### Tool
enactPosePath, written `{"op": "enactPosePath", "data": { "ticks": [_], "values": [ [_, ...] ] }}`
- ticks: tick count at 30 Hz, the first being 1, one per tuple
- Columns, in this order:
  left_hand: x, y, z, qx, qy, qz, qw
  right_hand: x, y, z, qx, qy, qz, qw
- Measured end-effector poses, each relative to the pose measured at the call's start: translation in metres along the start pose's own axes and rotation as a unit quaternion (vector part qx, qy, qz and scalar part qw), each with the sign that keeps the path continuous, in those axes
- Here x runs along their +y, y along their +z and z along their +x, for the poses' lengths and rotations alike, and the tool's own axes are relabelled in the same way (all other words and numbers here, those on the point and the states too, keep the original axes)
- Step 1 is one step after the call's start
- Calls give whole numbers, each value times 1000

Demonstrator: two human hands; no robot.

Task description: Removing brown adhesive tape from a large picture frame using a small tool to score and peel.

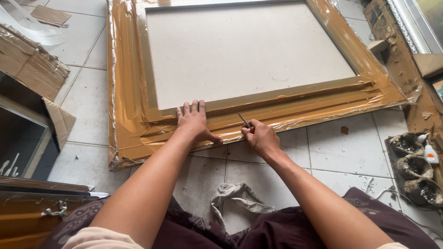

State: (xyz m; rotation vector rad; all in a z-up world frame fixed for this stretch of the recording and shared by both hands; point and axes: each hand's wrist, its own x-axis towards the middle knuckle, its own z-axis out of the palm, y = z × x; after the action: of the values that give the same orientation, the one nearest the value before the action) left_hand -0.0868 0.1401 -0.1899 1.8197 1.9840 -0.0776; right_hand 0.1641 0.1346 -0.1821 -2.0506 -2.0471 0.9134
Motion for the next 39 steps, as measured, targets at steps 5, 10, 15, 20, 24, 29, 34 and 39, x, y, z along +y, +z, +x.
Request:
{"op": "enactPosePath", "data": {
  "ticks": [5, 10, 15, 20, 24, 29, 34, 39],
  "values": [
    [2, -5, -5, 1, 2, 1, 1000, 2, -7, -6, 8, -31, 10, 999],
    [4, -6, -8, 2, 4, -11, 1000, 9, -14, -12, 8, -68, -7, 998],
    [1, -1, -1, 2, 4, -6, 1000, 24, 5, 2, 14, -131, 38, 991],
    [1, 0, 0, 4, 4, 0, 1000, 11, 4, 2, 21, -76, 30, 996],
    [1, -2, -3, 5, 8, 14, 1000, 28, 21, 32, 47, 3, 0, 999],
    [-2, 4, 3, 2, 4, 17, 1000, 55, 2, 41, 51, -32, 40, 997],
    [4, -7, -6, -11, -1, -8, 1000, 50, -61, 27, 55, -59, 44, 996],
    [1, 2, 1, -16, -9, 21, 1000, 90, -176, 13, 6, -21, -123, 992]
  ]
}}
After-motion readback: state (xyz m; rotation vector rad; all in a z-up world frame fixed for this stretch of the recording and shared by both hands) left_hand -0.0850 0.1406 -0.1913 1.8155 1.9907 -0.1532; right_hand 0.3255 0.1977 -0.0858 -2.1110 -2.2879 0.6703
